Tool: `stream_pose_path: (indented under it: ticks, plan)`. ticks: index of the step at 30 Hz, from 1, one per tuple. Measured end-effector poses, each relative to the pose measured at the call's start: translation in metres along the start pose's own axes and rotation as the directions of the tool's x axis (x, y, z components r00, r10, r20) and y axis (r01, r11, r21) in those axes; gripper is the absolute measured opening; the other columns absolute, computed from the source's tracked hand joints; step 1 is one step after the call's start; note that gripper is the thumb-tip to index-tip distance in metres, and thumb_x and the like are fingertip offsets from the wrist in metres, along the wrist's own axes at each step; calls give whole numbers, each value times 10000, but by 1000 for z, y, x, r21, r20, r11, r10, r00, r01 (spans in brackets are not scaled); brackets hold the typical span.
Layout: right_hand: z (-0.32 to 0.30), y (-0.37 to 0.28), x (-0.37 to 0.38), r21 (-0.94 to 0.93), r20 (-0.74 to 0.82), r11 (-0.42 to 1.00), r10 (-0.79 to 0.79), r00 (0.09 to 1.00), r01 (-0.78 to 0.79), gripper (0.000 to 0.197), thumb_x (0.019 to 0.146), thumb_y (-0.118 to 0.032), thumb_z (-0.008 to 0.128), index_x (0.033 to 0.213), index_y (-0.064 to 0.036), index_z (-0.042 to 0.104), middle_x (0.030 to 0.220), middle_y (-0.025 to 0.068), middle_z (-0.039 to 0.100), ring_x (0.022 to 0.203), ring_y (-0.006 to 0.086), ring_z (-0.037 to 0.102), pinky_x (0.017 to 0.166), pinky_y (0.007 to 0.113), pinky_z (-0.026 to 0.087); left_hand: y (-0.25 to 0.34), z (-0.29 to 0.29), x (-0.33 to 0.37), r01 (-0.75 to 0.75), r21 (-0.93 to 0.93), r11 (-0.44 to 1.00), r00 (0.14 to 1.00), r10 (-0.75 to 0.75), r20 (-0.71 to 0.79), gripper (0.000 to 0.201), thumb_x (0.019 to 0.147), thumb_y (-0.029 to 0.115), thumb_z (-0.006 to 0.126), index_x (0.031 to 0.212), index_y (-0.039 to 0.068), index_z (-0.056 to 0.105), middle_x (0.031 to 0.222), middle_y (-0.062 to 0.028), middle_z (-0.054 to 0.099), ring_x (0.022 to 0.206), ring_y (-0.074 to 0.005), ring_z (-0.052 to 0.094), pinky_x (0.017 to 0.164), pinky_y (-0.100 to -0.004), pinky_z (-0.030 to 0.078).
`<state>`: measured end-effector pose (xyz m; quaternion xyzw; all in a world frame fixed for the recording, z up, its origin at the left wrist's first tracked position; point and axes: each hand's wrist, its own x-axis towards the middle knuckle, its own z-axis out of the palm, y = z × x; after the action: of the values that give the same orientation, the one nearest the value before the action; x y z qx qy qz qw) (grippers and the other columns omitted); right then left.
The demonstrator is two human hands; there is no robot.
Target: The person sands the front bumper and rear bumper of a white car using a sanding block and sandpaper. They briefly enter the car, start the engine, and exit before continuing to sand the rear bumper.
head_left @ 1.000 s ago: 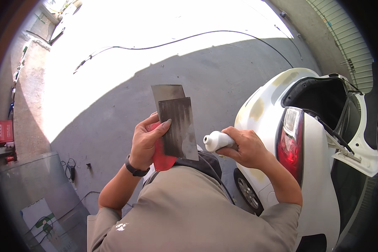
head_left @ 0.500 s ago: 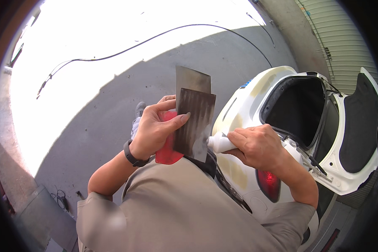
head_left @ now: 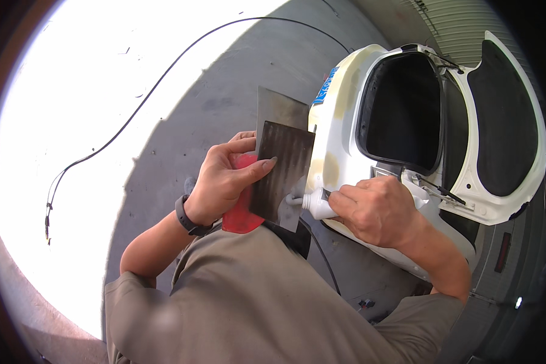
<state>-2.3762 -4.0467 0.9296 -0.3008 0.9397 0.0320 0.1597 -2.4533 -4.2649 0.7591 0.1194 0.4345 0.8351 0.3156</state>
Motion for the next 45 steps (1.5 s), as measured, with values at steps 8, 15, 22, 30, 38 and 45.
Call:
stream_pose_path:
  ticks: [8,15,22,30,38,45]
  plan:
    - [-4,37,5,-47,53,999,27,998,-24,73,781,-154,627,760,-91,596,640,31,558,511,192,603,458,339,477,-9,6,55,52,34,998,996,-54,73,284,912,47,703,1169,-74,703,1260,-94,604,1122,-175,585,996,-301,457]
    - [10,104,-23,-82,90,997,19,996,-11,43,787,-138,624,777,-99,608,640,28,586,510,202,637,453,345,494,-25,46,114,180,-28,983,982,-178,67,284,944,62,692,1174,-104,683,1249,-92,611,1093,-161,605,965,-297,474]
    - [54,181,-77,-149,215,989,59,975,-27,121,854,-172,635,861,-53,618,670,36,621,562,201,689,520,358,548,-32,100,173,277,-393,877,960,-270,75,380,1022,106,571,1337,-103,538,1140,-156,704,958,-188,723,881,-290,573]
    - [106,224,-86,549,-421,802,510,751,-237,284,955,-292,673,1068,-64,548,770,69,618,564,220,663,487,372,518,-72,128,250,248,-646,722,964,-115,241,360,1046,143,469,1333,-71,507,1405,-111,424,984,-79,597,562,-198,548]
    - [122,272,-89,322,-476,767,638,606,-555,399,885,-281,744,1206,-72,631,762,49,600,616,181,673,515,326,529,-104,153,328,396,-191,898,904,-345,253,446,1067,253,468,1372,-73,478,1166,-142,621,762,-113,639,590,-214,545]
    - [141,362,-80,932,80,157,790,607,-327,512,957,-413,660,1320,-58,593,1072,130,702,958,285,708,819,393,567,-135,154,446,701,-351,620,660,-379,649,469,996,200,554,1371,-78,516,1233,-199,667,1061,-247,688,936,-359,563]
